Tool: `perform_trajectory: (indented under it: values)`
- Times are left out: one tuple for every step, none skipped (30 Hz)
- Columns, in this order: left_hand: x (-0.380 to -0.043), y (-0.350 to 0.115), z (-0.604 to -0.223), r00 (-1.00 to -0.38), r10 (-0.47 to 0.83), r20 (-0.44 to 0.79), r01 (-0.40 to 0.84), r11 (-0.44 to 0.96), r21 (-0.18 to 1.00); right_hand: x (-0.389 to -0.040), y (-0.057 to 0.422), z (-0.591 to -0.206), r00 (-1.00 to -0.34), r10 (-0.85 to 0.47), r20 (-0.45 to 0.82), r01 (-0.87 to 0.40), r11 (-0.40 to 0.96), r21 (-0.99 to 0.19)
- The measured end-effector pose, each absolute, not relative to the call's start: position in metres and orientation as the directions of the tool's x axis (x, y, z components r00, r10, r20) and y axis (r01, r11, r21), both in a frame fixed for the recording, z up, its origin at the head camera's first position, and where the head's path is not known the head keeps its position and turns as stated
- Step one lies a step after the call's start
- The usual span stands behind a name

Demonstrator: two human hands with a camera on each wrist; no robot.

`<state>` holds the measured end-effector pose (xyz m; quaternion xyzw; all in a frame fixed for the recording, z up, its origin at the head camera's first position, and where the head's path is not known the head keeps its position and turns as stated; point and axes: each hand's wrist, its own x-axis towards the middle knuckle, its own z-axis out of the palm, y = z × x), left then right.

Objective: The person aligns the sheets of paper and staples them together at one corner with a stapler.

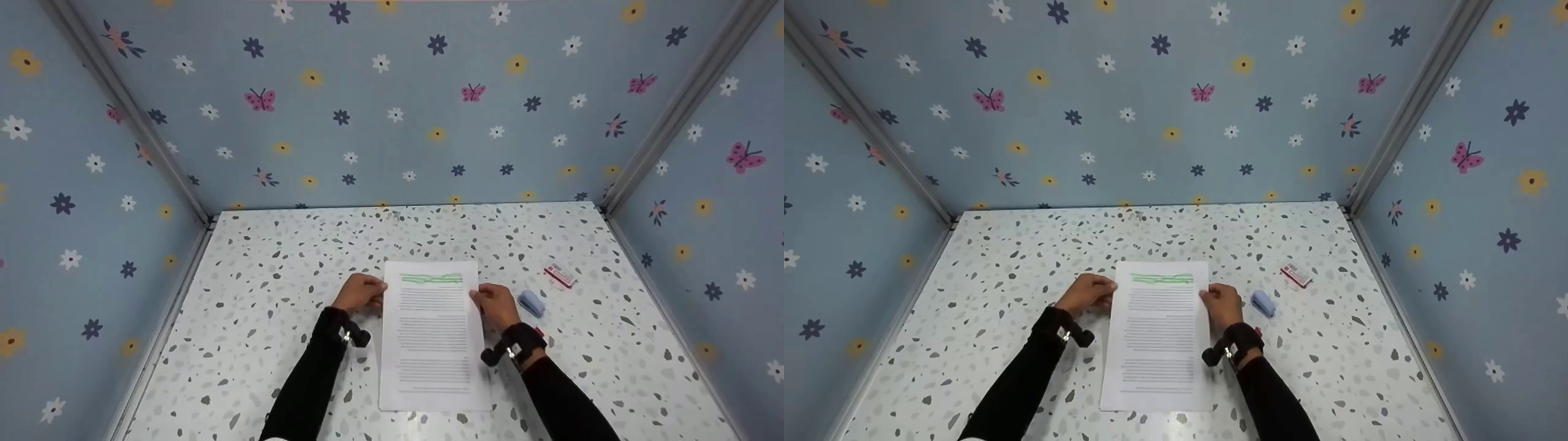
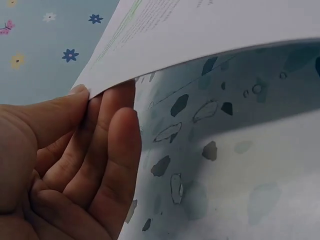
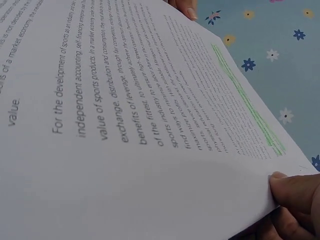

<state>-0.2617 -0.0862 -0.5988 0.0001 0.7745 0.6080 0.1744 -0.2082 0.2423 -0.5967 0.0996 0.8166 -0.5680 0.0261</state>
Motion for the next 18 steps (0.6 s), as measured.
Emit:
perform_trajectory:
  values:
    - [-0.263, -0.086, -0.599, -0.942, 0.201, -0.27, -0.211, 0.272, 0.939, -0.21, 0.241, -0.597, -0.979, 0.14, -0.148, 0.189, 0.355, -0.916]
    - [-0.264, -0.085, -0.599, -0.943, 0.191, -0.272, -0.212, 0.283, 0.935, -0.211, 0.24, -0.597, -0.979, 0.148, -0.143, 0.189, 0.375, -0.908]
    - [-0.265, -0.085, -0.6, -0.943, 0.181, -0.278, -0.218, 0.292, 0.931, -0.213, 0.238, -0.597, -0.979, 0.153, -0.136, 0.187, 0.401, -0.897]
    - [-0.265, -0.084, -0.601, -0.944, 0.172, -0.281, -0.22, 0.304, 0.927, -0.214, 0.237, -0.598, -0.979, 0.154, -0.13, 0.185, 0.427, -0.885]
    - [-0.266, -0.084, -0.603, -0.945, 0.164, -0.284, -0.222, 0.317, 0.922, -0.215, 0.236, -0.599, -0.98, 0.157, -0.123, 0.183, 0.455, -0.871]
    - [-0.266, -0.083, -0.604, -0.945, 0.157, -0.287, -0.224, 0.329, 0.917, -0.216, 0.235, -0.6, -0.98, 0.162, -0.117, 0.182, 0.483, -0.857]
    - [-0.266, -0.083, -0.606, -0.946, 0.15, -0.288, -0.223, 0.342, 0.913, -0.217, 0.234, -0.6, -0.981, 0.164, -0.107, 0.178, 0.512, -0.84]
    - [-0.265, -0.082, -0.608, -0.946, 0.142, -0.29, -0.225, 0.354, 0.908, -0.218, 0.233, -0.601, -0.982, 0.161, -0.097, 0.17, 0.54, -0.825]
    - [-0.265, -0.082, -0.609, -0.948, 0.133, -0.291, -0.224, 0.372, 0.901, -0.218, 0.232, -0.602, -0.984, 0.159, -0.083, 0.16, 0.571, -0.805]
    - [-0.265, -0.082, -0.611, -0.949, 0.124, -0.289, -0.22, 0.392, 0.893, -0.219, 0.231, -0.603, -0.985, 0.156, -0.07, 0.151, 0.599, -0.787]
    - [-0.265, -0.082, -0.612, -0.951, 0.117, -0.285, -0.215, 0.411, 0.886, -0.219, 0.23, -0.603, -0.986, 0.154, -0.058, 0.143, 0.628, -0.765]
    - [-0.265, -0.081, -0.614, -0.953, 0.11, -0.282, -0.21, 0.428, 0.879, -0.22, 0.229, -0.604, -0.987, 0.15, -0.052, 0.138, 0.653, -0.745]
    - [-0.265, -0.081, -0.615, -0.955, 0.103, -0.277, -0.204, 0.446, 0.871, -0.22, 0.228, -0.603, -0.988, 0.145, -0.048, 0.134, 0.675, -0.726]
    - [-0.265, -0.081, -0.615, -0.957, 0.097, -0.273, -0.2, 0.462, 0.864, -0.22, 0.227, -0.603, -0.988, 0.144, -0.047, 0.135, 0.694, -0.707]
    - [-0.265, -0.081, -0.617, -0.96, 0.096, -0.264, -0.189, 0.478, 0.858, -0.221, 0.227, -0.604, -0.988, 0.145, -0.053, 0.141, 0.709, -0.691]
    - [-0.266, -0.08, -0.618, -0.961, 0.092, -0.26, -0.184, 0.487, 0.854, -0.221, 0.226, -0.604, -0.987, 0.146, -0.062, 0.149, 0.719, -0.679]
    - [-0.266, -0.08, -0.618, -0.963, 0.09, -0.254, -0.178, 0.494, 0.851, -0.221, 0.226, -0.604, -0.987, 0.147, -0.071, 0.157, 0.727, -0.669]
    - [-0.266, -0.08, -0.619, -0.964, 0.087, -0.25, -0.174, 0.5, 0.848, -0.221, 0.226, -0.604, -0.986, 0.148, -0.078, 0.162, 0.733, -0.66]
